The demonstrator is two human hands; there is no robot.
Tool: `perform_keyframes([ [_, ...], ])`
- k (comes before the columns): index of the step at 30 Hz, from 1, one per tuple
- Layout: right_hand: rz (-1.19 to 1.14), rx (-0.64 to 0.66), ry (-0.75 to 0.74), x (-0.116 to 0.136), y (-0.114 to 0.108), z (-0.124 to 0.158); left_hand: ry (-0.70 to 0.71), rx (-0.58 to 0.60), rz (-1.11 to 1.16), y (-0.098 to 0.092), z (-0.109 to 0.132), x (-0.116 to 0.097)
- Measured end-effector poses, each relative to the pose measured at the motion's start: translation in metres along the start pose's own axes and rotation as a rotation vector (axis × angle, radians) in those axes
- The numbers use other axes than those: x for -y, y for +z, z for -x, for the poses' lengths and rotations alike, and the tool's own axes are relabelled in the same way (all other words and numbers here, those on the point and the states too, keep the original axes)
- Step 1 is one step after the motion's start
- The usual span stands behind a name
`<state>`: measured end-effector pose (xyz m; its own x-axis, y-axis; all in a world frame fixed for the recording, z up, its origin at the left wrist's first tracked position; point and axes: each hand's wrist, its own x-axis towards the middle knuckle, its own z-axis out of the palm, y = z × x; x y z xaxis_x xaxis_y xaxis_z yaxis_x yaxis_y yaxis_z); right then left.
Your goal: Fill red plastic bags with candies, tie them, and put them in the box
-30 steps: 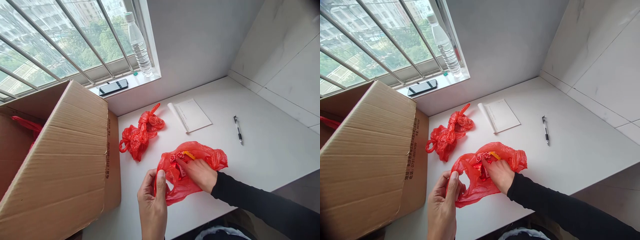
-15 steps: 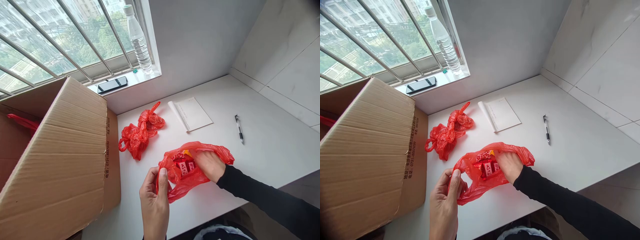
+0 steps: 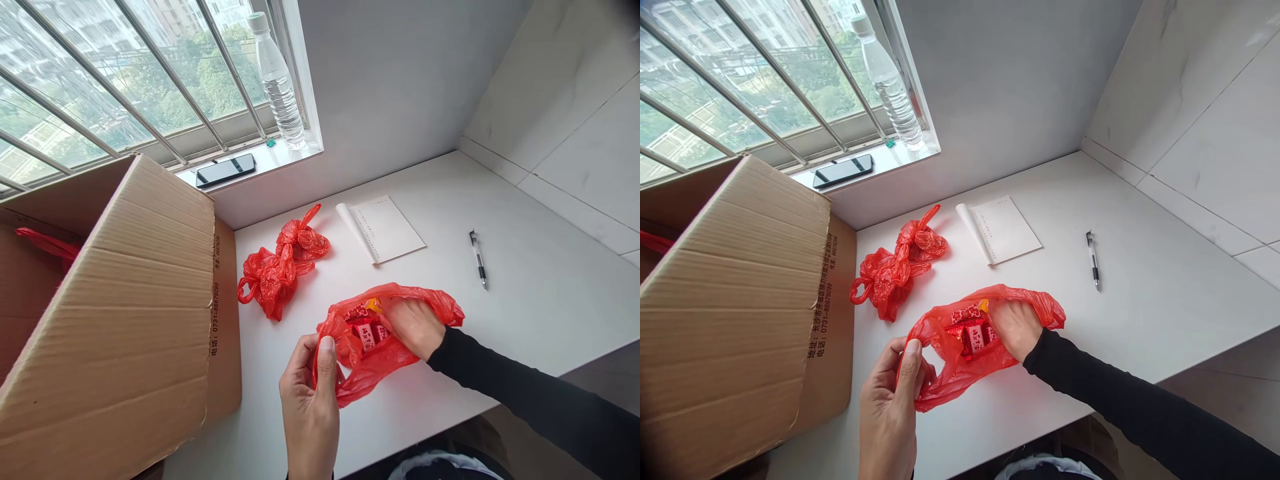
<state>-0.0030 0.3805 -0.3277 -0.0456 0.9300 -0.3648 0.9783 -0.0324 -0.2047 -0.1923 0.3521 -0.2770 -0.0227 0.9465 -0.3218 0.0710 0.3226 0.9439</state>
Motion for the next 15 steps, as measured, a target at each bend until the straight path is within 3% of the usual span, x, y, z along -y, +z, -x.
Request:
perform_keyframes([
  [15,0.04,-0.079,0.051,0.004,0.01,-0.013,-0.015,-0.015,0.028,0.001,0.0,-0.002],
])
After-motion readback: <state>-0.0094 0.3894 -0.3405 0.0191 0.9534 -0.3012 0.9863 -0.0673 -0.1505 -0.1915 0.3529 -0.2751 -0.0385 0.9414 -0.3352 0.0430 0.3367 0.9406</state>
